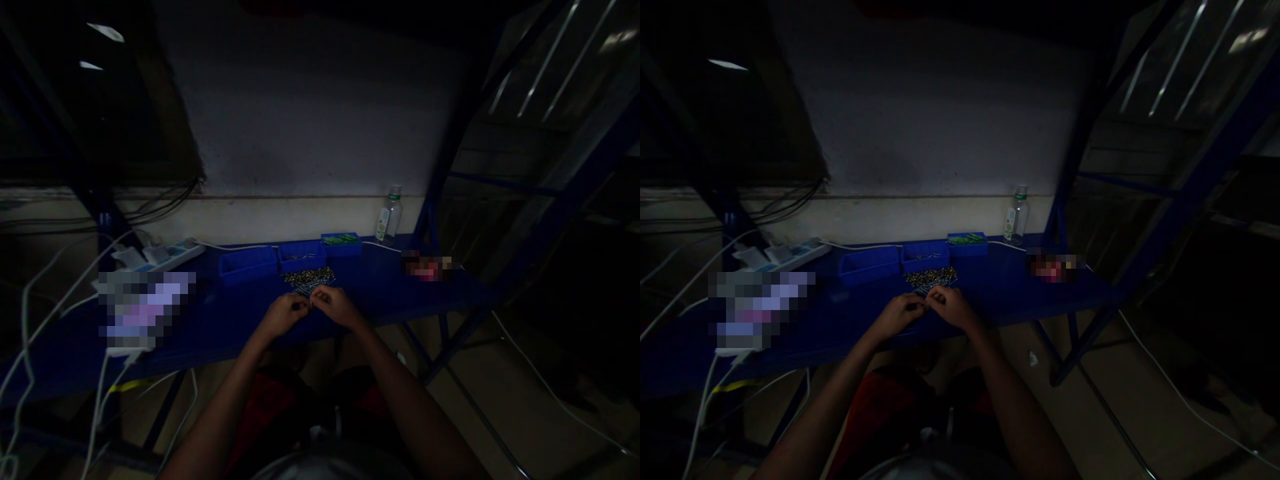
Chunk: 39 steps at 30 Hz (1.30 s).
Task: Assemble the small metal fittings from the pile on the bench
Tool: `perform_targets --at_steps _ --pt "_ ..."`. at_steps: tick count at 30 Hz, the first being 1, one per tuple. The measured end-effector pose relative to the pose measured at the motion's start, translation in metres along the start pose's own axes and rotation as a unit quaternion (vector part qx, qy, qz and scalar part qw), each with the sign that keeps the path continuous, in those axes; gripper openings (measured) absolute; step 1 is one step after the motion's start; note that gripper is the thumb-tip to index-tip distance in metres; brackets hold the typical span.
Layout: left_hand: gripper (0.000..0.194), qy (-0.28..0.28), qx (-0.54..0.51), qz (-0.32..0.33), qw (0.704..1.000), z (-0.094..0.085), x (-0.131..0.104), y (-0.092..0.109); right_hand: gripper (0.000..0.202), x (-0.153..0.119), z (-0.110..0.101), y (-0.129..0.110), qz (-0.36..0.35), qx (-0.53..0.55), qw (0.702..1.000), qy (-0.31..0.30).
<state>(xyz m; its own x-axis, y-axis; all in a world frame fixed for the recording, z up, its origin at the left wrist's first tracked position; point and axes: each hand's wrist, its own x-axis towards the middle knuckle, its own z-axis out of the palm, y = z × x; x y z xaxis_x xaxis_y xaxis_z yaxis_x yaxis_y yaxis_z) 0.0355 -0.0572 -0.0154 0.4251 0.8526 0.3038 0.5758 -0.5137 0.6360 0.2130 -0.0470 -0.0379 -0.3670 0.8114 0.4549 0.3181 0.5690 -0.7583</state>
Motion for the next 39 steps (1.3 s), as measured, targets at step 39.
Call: perform_targets --at_steps 39 --pt "0.028 0.016 -0.108 0.024 0.994 -0.001 -0.004 0.004 0.006 0.001 0.000 -0.001 -0.025 -0.113 0.992 -0.053"
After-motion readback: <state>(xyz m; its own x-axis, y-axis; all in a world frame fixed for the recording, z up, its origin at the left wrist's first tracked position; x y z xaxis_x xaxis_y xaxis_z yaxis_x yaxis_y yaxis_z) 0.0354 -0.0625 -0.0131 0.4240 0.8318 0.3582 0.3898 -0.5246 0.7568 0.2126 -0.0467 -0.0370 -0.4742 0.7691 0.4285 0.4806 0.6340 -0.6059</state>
